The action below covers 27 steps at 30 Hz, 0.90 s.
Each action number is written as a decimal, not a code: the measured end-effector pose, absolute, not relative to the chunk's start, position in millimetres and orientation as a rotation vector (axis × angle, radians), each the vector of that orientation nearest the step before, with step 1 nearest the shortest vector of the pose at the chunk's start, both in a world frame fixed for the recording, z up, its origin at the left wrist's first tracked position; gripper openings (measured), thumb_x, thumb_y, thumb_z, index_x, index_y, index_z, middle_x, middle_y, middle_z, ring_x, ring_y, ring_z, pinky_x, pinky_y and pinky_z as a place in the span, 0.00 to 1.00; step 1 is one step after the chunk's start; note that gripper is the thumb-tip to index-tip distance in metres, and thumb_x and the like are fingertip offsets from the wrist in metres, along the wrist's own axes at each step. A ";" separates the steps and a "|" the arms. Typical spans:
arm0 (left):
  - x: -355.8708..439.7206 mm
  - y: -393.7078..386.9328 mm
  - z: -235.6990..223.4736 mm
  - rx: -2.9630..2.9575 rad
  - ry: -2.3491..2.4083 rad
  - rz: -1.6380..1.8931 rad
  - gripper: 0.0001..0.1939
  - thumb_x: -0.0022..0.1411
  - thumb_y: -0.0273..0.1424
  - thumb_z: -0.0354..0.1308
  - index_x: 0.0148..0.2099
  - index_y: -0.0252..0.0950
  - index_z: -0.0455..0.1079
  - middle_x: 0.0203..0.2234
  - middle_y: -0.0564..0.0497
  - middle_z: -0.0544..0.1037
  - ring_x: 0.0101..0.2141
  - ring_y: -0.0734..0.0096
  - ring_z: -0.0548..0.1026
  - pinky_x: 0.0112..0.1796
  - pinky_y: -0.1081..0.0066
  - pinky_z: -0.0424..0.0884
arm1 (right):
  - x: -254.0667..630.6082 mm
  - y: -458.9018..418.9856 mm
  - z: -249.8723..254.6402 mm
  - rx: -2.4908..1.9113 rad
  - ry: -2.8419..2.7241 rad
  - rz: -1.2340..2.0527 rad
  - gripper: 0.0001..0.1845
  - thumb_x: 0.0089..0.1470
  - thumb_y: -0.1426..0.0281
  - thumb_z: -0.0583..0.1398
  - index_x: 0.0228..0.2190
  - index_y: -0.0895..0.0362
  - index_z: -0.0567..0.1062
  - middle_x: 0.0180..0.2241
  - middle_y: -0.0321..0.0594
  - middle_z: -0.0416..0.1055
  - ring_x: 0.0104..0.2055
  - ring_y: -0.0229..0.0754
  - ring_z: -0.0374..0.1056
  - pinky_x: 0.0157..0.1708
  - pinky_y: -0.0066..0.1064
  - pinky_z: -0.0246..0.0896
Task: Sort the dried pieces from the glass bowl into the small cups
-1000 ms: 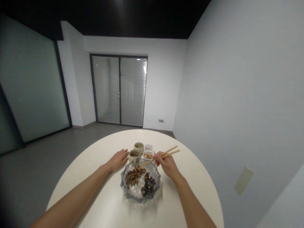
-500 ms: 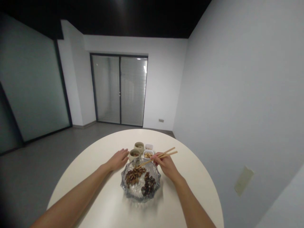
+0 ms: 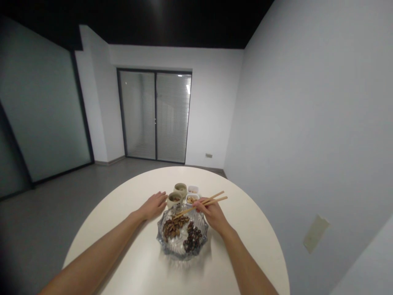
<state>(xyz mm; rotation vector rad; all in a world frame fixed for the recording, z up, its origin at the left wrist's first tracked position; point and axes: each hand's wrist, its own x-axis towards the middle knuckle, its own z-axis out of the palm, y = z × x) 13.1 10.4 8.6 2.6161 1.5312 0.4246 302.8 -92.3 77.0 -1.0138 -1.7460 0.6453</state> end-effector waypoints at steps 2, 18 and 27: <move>13.0 11.2 7.7 2.610 1.533 0.429 0.25 0.71 0.39 0.41 0.65 0.37 0.60 0.66 0.42 0.58 0.66 0.50 0.53 0.63 0.51 0.52 | 302.4 -93.0 77.6 -1.006 -1.752 0.641 0.22 0.57 0.52 0.60 0.29 0.57 0.82 0.23 0.41 0.75 0.26 0.41 0.69 0.27 0.30 0.64; 12.5 13.0 5.8 2.619 1.527 0.433 0.24 0.71 0.39 0.42 0.64 0.38 0.61 0.66 0.44 0.58 0.66 0.51 0.54 0.63 0.52 0.52 | 302.6 -102.4 87.7 -1.062 -1.783 0.589 0.22 0.59 0.54 0.59 0.28 0.57 0.81 0.22 0.39 0.74 0.26 0.42 0.69 0.28 0.30 0.64; 13.2 10.5 8.0 2.637 1.532 0.441 0.25 0.71 0.39 0.41 0.64 0.37 0.61 0.65 0.41 0.59 0.65 0.49 0.55 0.62 0.51 0.53 | 305.1 -95.6 79.4 -1.025 -1.650 0.562 0.24 0.58 0.49 0.59 0.29 0.57 0.81 0.21 0.40 0.74 0.25 0.43 0.70 0.27 0.31 0.66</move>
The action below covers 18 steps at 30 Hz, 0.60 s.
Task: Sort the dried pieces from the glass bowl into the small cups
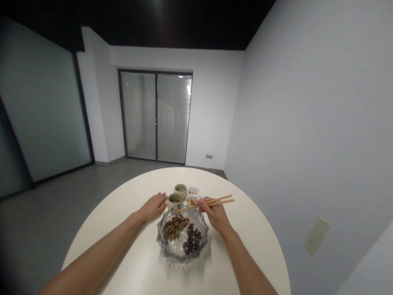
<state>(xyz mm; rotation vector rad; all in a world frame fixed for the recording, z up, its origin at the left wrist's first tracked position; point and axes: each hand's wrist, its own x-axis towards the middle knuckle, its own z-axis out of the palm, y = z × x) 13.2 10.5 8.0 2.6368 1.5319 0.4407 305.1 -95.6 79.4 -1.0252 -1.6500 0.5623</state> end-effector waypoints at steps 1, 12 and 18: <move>13.2 10.6 7.9 2.635 1.530 0.445 0.24 0.71 0.39 0.41 0.64 0.37 0.61 0.65 0.41 0.59 0.65 0.49 0.55 0.62 0.51 0.53 | 304.2 -95.1 78.2 -1.025 -1.631 0.538 0.24 0.57 0.49 0.59 0.29 0.57 0.81 0.22 0.40 0.75 0.25 0.43 0.70 0.27 0.31 0.66; 13.3 9.0 10.5 2.645 1.535 0.436 0.24 0.71 0.38 0.41 0.64 0.36 0.62 0.65 0.41 0.60 0.65 0.49 0.56 0.62 0.52 0.54 | 282.0 -96.2 74.3 -0.992 -1.615 0.394 0.17 0.60 0.56 0.60 0.31 0.55 0.81 0.30 0.43 0.80 0.34 0.46 0.74 0.38 0.36 0.69; 14.5 8.7 11.0 2.653 1.539 0.418 0.24 0.71 0.38 0.41 0.63 0.36 0.62 0.65 0.41 0.60 0.65 0.50 0.56 0.62 0.52 0.54 | 284.5 -85.7 66.3 -1.004 -1.678 0.387 0.16 0.59 0.56 0.61 0.33 0.54 0.81 0.33 0.42 0.80 0.37 0.48 0.75 0.40 0.37 0.68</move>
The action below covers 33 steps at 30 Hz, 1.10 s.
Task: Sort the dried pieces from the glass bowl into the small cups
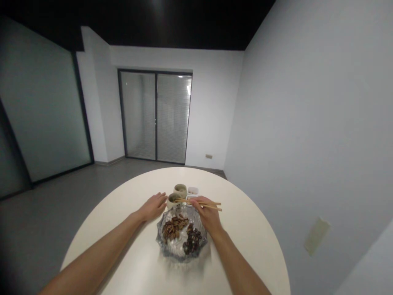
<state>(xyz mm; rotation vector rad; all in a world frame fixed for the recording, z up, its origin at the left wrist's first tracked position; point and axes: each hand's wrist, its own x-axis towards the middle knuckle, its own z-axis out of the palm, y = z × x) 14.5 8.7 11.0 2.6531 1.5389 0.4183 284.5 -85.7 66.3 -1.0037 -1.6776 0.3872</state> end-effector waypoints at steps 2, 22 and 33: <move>14.4 9.1 10.6 2.643 1.544 0.417 0.24 0.71 0.38 0.41 0.64 0.36 0.62 0.65 0.41 0.60 0.65 0.50 0.55 0.62 0.52 0.54 | 285.9 -84.7 66.2 -1.015 -1.665 0.378 0.17 0.60 0.55 0.60 0.32 0.54 0.81 0.32 0.42 0.80 0.36 0.48 0.74 0.39 0.37 0.68; 12.1 13.0 4.4 2.622 1.538 0.417 0.26 0.71 0.39 0.41 0.66 0.36 0.59 0.66 0.42 0.57 0.66 0.50 0.53 0.63 0.51 0.52 | 319.2 -100.3 87.5 -1.187 -1.657 0.356 0.34 0.63 0.48 0.49 0.22 0.58 0.77 0.13 0.34 0.60 0.16 0.36 0.57 0.17 0.26 0.50; 12.8 14.5 3.7 2.617 1.542 0.417 0.26 0.70 0.40 0.42 0.66 0.37 0.59 0.66 0.43 0.58 0.66 0.51 0.53 0.63 0.52 0.52 | 316.6 -98.4 88.2 -1.289 -1.678 0.289 0.36 0.64 0.47 0.47 0.23 0.58 0.78 0.14 0.36 0.64 0.18 0.38 0.63 0.21 0.28 0.55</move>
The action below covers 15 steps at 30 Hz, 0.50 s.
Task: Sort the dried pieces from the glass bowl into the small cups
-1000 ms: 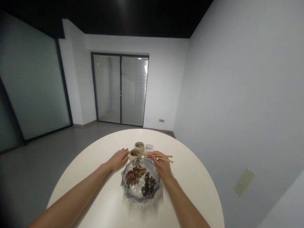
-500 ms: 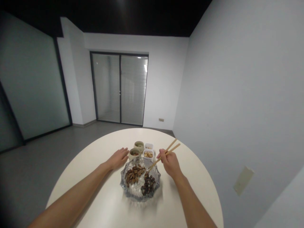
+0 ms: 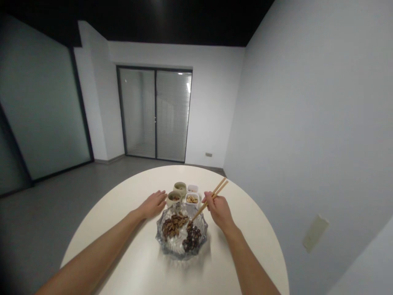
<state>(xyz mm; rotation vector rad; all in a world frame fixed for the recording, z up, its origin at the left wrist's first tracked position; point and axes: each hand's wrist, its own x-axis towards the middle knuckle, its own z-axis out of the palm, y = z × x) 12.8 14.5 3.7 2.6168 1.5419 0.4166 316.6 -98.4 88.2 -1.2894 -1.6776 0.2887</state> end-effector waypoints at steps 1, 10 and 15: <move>12.9 14.1 4.0 2.614 1.542 0.418 0.26 0.71 0.40 0.42 0.66 0.37 0.59 0.66 0.43 0.58 0.66 0.51 0.53 0.63 0.52 0.52 | 315.8 -98.2 88.3 -1.293 -1.685 0.288 0.36 0.64 0.47 0.46 0.23 0.58 0.78 0.14 0.36 0.64 0.18 0.38 0.63 0.21 0.28 0.56; 13.7 14.0 4.0 2.603 1.534 0.435 0.26 0.70 0.39 0.41 0.66 0.37 0.59 0.66 0.43 0.57 0.66 0.51 0.53 0.63 0.51 0.51 | 310.5 -96.9 83.3 -1.245 -1.760 0.373 0.33 0.65 0.49 0.47 0.25 0.57 0.78 0.16 0.36 0.66 0.19 0.38 0.63 0.22 0.27 0.56; 13.5 12.1 6.4 2.615 1.532 0.424 0.25 0.70 0.39 0.41 0.65 0.37 0.60 0.66 0.42 0.57 0.66 0.50 0.54 0.63 0.51 0.52 | 313.9 -98.3 85.1 -1.189 -1.724 0.397 0.32 0.65 0.49 0.48 0.25 0.57 0.78 0.16 0.35 0.65 0.19 0.38 0.61 0.21 0.27 0.55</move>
